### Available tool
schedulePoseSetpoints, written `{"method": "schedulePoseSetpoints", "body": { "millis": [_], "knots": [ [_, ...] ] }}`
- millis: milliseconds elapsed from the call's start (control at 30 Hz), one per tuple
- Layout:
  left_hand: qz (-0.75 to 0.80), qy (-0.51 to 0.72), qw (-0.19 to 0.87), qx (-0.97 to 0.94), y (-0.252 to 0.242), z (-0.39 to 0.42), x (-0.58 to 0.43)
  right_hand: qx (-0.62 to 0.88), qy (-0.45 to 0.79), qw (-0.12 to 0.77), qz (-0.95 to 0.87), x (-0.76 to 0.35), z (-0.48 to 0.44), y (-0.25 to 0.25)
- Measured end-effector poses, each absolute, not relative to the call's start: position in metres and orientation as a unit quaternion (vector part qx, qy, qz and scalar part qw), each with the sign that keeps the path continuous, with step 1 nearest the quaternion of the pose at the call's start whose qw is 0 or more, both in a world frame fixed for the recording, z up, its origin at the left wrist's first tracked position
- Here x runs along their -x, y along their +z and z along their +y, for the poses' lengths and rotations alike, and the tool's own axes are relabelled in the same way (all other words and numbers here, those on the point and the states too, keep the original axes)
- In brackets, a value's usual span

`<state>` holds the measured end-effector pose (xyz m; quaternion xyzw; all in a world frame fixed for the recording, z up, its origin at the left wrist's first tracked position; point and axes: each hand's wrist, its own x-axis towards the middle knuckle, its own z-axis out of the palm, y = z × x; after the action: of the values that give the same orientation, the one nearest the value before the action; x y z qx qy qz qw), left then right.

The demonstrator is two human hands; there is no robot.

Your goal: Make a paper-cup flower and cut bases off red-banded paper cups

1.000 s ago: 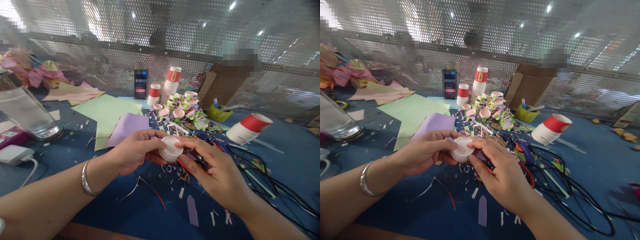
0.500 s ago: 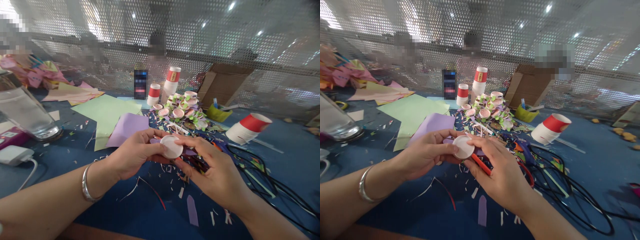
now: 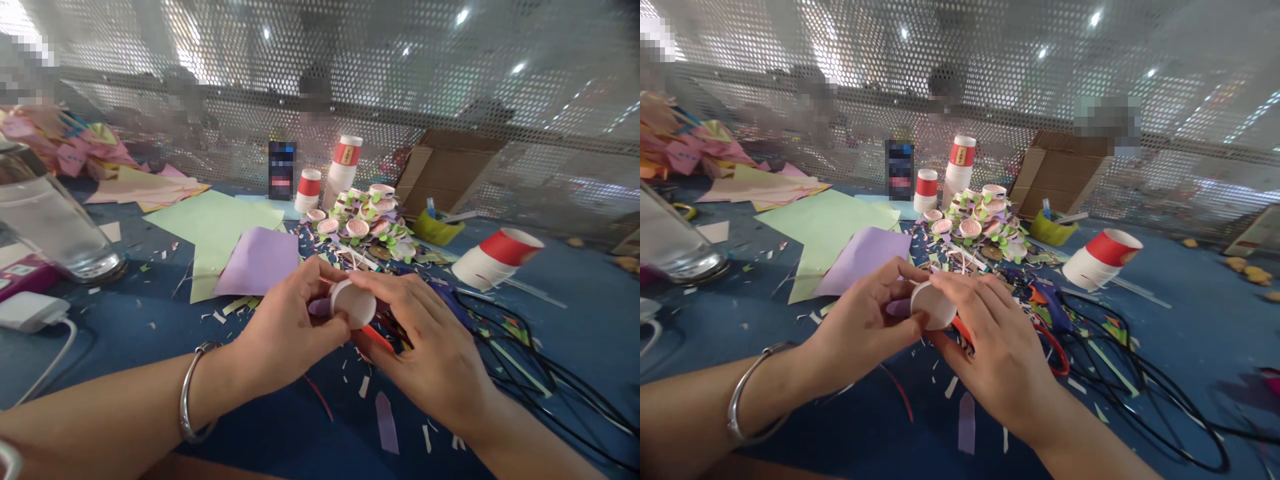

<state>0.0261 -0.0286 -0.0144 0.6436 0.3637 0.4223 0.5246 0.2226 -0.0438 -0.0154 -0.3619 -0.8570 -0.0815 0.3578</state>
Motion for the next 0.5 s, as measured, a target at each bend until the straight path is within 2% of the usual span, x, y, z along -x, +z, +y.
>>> {"method": "schedulePoseSetpoints", "body": {
  "millis": [267,500],
  "knots": [
    [0.202,0.391,0.761,-0.477,-0.008,-0.011,-0.016,0.370,-0.072,0.375,-0.847,-0.226,-0.048,-0.008],
    [0.194,0.344,0.803,-0.446,-0.011,-0.006,-0.013,0.367,-0.069,0.369,-0.851,-0.229,-0.047,-0.007]
  ]
}}
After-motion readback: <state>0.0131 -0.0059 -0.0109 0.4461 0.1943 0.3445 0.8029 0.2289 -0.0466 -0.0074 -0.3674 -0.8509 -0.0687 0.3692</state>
